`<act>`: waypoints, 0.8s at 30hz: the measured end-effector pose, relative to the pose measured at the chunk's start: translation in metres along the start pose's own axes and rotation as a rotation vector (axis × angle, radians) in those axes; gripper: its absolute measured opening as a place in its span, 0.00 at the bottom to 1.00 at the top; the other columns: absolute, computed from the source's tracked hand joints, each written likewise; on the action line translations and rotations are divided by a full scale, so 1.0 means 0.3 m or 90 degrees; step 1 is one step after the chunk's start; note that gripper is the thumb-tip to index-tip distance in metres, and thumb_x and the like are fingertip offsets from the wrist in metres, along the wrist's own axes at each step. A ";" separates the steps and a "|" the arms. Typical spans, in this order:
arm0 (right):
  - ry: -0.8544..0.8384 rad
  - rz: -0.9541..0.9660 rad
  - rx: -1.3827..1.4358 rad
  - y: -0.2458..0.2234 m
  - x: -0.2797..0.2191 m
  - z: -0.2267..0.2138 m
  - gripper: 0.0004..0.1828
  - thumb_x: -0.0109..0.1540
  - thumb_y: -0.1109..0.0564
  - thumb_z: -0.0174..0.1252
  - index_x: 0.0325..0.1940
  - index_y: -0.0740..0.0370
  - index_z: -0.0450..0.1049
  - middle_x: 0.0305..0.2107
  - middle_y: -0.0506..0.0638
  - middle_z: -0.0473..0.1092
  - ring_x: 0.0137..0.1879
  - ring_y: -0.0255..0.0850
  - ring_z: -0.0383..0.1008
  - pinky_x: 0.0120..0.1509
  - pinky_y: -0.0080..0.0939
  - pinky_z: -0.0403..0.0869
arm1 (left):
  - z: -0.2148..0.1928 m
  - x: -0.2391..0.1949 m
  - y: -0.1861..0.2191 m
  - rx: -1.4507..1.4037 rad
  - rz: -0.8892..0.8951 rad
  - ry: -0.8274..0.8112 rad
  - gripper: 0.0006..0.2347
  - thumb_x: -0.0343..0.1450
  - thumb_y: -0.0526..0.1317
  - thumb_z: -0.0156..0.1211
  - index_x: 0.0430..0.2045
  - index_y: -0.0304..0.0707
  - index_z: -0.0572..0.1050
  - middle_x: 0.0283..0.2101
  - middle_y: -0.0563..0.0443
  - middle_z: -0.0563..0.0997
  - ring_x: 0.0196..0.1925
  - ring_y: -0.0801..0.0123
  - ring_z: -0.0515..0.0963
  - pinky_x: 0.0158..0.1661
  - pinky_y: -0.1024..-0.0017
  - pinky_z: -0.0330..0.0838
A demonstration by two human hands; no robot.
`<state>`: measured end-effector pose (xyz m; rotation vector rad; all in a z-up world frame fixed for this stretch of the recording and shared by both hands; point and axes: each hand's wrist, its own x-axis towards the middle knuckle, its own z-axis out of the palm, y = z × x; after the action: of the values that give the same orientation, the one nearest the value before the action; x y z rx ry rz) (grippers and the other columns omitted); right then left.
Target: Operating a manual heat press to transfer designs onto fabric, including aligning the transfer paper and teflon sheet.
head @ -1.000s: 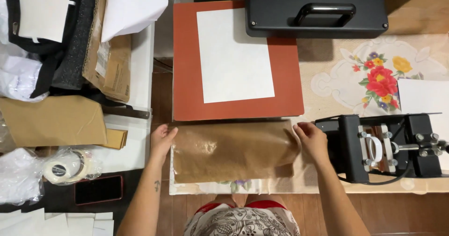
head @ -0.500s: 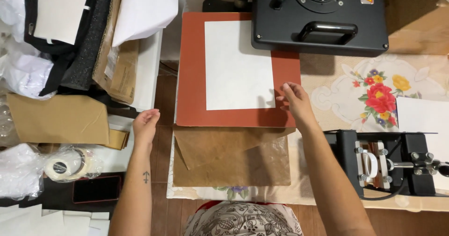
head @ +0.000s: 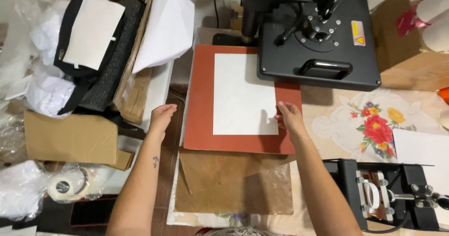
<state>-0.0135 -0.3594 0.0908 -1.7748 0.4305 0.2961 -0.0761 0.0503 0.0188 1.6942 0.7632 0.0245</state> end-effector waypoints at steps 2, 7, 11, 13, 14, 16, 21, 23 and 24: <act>-0.012 0.031 0.023 0.027 0.044 0.002 0.34 0.68 0.42 0.54 0.69 0.71 0.60 0.56 0.59 0.68 0.45 0.42 0.76 0.43 0.41 0.74 | -0.002 0.021 0.013 0.000 -0.007 -0.002 0.14 0.72 0.43 0.62 0.49 0.39 0.79 0.50 0.43 0.81 0.59 0.53 0.75 0.57 0.58 0.69; -0.039 0.053 0.052 0.021 0.067 0.062 0.33 0.66 0.43 0.55 0.67 0.70 0.63 0.52 0.56 0.70 0.41 0.40 0.76 0.40 0.38 0.74 | -0.005 0.039 0.059 0.028 -0.021 -0.018 0.17 0.74 0.44 0.59 0.53 0.32 0.76 0.53 0.36 0.79 0.64 0.45 0.71 0.61 0.51 0.64; -0.075 0.081 0.067 0.017 0.103 0.153 0.33 0.64 0.43 0.60 0.66 0.66 0.65 0.52 0.57 0.72 0.42 0.42 0.78 0.42 0.43 0.76 | 0.000 0.146 0.030 0.128 -0.032 -0.022 0.20 0.74 0.51 0.60 0.51 0.33 0.78 0.50 0.39 0.82 0.62 0.46 0.74 0.60 0.50 0.66; -0.091 0.076 0.066 0.015 0.121 0.203 0.33 0.64 0.43 0.60 0.66 0.65 0.66 0.52 0.56 0.72 0.43 0.42 0.79 0.44 0.43 0.77 | 0.019 0.284 -0.053 0.181 -0.039 -0.020 0.22 0.73 0.56 0.59 0.50 0.37 0.79 0.47 0.44 0.84 0.60 0.49 0.75 0.58 0.50 0.68; -0.105 0.070 0.066 0.030 0.118 0.234 0.33 0.63 0.43 0.61 0.66 0.64 0.66 0.52 0.55 0.72 0.45 0.42 0.79 0.45 0.43 0.77 | 0.016 0.340 -0.116 0.235 -0.043 -0.022 0.24 0.72 0.60 0.58 0.49 0.41 0.80 0.45 0.49 0.85 0.58 0.52 0.77 0.57 0.51 0.70; -0.128 0.072 0.063 -0.024 0.038 0.276 0.33 0.64 0.43 0.60 0.66 0.65 0.65 0.53 0.55 0.72 0.45 0.42 0.79 0.46 0.43 0.77 | 0.009 0.361 -0.134 0.263 -0.055 -0.016 0.24 0.72 0.61 0.56 0.47 0.41 0.81 0.41 0.49 0.85 0.56 0.52 0.79 0.53 0.53 0.72; -0.203 0.058 0.064 -0.114 -0.082 0.353 0.34 0.64 0.45 0.58 0.68 0.68 0.63 0.55 0.56 0.69 0.47 0.42 0.77 0.47 0.42 0.77 | 0.004 0.382 -0.133 0.276 -0.067 0.032 0.22 0.70 0.58 0.57 0.44 0.40 0.82 0.38 0.47 0.85 0.49 0.51 0.82 0.41 0.57 0.79; -0.212 0.026 0.078 -0.148 -0.104 0.362 0.33 0.65 0.46 0.57 0.68 0.70 0.62 0.55 0.57 0.67 0.50 0.44 0.77 0.49 0.43 0.77 | 0.005 0.372 -0.097 0.238 -0.057 0.028 0.18 0.67 0.52 0.61 0.42 0.38 0.82 0.40 0.42 0.84 0.46 0.49 0.83 0.32 0.63 0.82; -0.221 0.024 0.074 -0.132 -0.087 0.369 0.33 0.65 0.46 0.57 0.68 0.70 0.62 0.55 0.57 0.67 0.50 0.44 0.77 0.49 0.43 0.77 | -0.002 0.362 -0.081 0.234 -0.060 0.037 0.18 0.67 0.52 0.61 0.42 0.38 0.82 0.40 0.42 0.84 0.46 0.49 0.83 0.32 0.63 0.82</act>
<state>-0.0165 -0.2404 0.1094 -1.5639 0.2269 0.5828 -0.0026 0.1059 -0.0436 2.0083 0.9324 -0.1407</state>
